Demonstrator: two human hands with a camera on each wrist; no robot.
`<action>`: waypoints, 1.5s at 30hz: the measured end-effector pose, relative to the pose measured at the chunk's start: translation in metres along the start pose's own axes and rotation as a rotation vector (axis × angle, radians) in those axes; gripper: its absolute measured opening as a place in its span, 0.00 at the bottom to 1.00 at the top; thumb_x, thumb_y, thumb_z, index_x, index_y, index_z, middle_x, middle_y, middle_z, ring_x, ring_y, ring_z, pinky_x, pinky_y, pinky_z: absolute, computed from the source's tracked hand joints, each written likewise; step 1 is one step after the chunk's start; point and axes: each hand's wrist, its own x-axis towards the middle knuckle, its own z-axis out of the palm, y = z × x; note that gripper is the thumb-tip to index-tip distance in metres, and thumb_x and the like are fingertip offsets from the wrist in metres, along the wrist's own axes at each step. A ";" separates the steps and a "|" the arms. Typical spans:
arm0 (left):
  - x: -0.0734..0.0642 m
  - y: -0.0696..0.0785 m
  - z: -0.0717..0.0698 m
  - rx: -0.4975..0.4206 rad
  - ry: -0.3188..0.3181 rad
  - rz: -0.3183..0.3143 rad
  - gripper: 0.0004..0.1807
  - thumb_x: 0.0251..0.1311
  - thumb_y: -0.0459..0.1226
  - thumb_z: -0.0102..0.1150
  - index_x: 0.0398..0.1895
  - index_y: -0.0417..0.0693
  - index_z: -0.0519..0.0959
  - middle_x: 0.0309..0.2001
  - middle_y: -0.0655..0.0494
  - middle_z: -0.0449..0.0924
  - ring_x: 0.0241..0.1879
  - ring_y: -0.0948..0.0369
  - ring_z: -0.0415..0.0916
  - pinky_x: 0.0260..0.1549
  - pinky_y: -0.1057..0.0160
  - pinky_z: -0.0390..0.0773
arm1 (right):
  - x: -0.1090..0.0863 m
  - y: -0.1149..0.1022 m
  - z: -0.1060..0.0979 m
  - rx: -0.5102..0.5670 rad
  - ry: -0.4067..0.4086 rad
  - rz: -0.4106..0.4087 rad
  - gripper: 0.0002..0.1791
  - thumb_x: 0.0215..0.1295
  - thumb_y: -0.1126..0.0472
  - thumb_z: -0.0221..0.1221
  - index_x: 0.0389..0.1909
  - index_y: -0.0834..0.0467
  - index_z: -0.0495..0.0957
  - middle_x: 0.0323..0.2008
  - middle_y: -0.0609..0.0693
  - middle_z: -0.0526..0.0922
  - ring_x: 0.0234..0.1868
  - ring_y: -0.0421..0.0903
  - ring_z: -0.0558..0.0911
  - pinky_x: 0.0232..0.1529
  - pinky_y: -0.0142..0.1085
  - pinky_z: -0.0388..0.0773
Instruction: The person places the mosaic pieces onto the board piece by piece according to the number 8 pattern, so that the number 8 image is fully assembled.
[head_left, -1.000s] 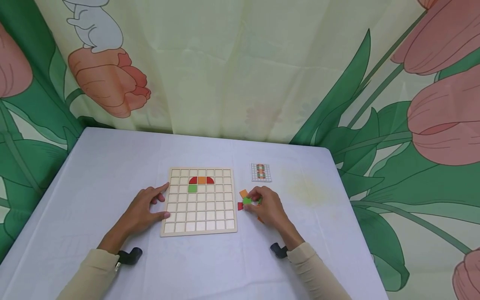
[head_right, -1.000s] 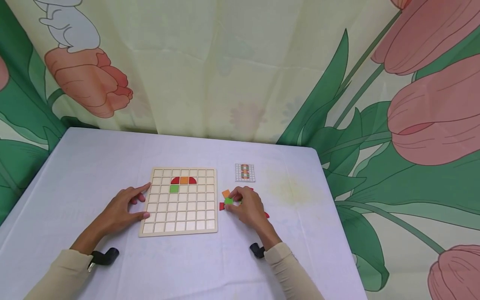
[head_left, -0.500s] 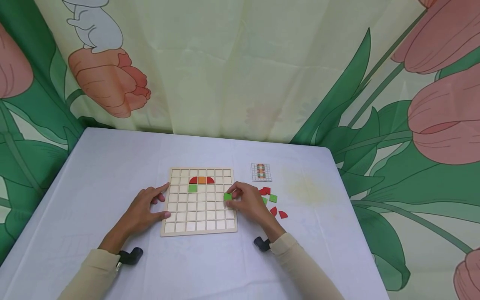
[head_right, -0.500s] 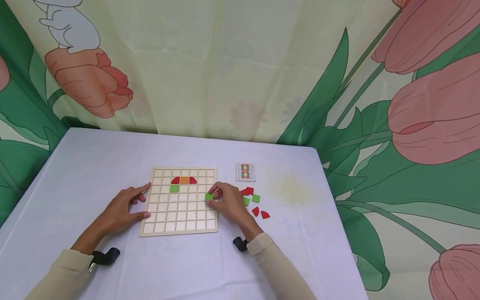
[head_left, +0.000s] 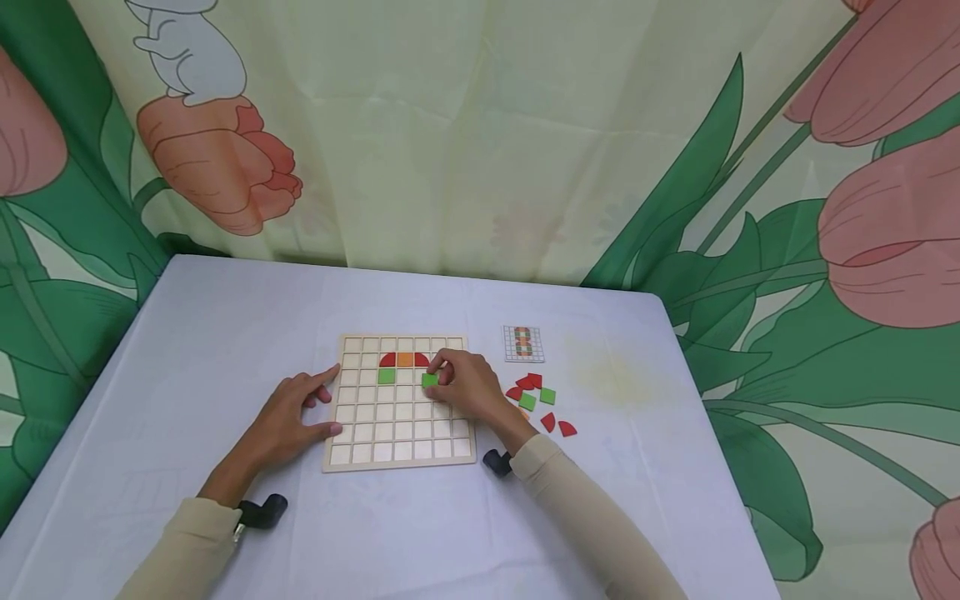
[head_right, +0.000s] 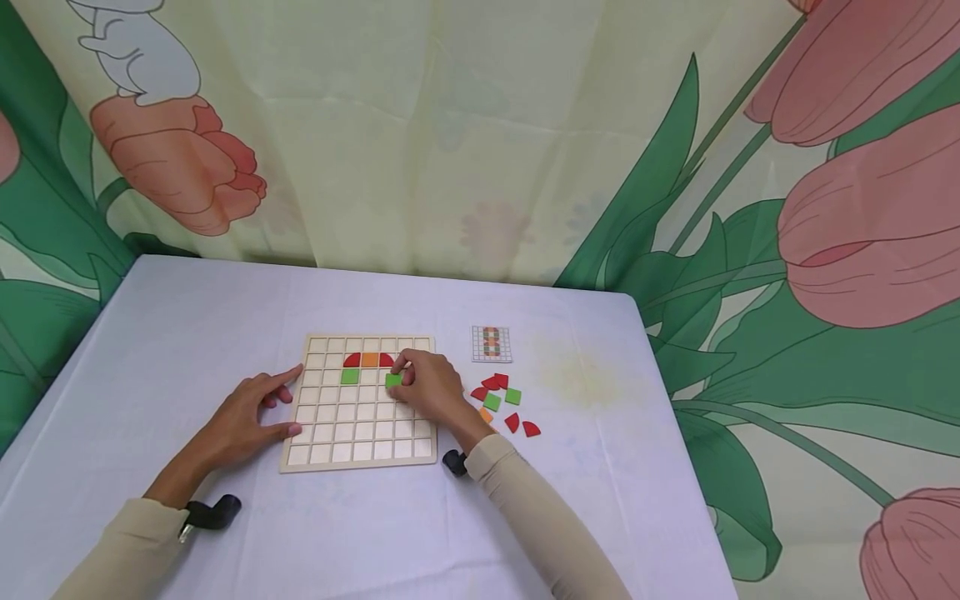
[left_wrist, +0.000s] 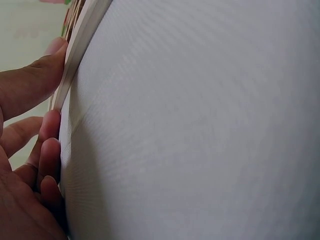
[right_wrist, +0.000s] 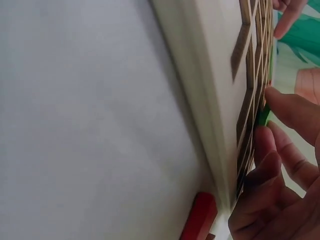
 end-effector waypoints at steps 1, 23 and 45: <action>0.000 0.000 0.000 0.002 0.000 0.002 0.55 0.54 0.41 0.83 0.83 0.50 0.63 0.49 0.54 0.76 0.51 0.56 0.66 0.48 0.55 0.70 | 0.002 -0.001 0.000 -0.009 -0.004 -0.001 0.13 0.61 0.57 0.77 0.43 0.47 0.84 0.26 0.42 0.80 0.30 0.40 0.77 0.32 0.35 0.70; -0.001 0.002 -0.003 -0.002 0.006 -0.006 0.54 0.53 0.40 0.83 0.83 0.49 0.63 0.49 0.52 0.76 0.51 0.55 0.67 0.47 0.54 0.70 | 0.007 -0.010 0.000 0.033 0.011 0.004 0.11 0.63 0.62 0.73 0.45 0.49 0.88 0.30 0.42 0.83 0.34 0.41 0.80 0.36 0.35 0.73; 0.000 -0.003 0.000 -0.006 0.004 0.031 0.54 0.53 0.40 0.83 0.83 0.48 0.63 0.48 0.53 0.77 0.49 0.56 0.67 0.48 0.54 0.70 | -0.001 -0.005 -0.006 0.083 0.062 0.029 0.11 0.63 0.60 0.74 0.45 0.49 0.88 0.30 0.43 0.84 0.33 0.43 0.79 0.32 0.36 0.71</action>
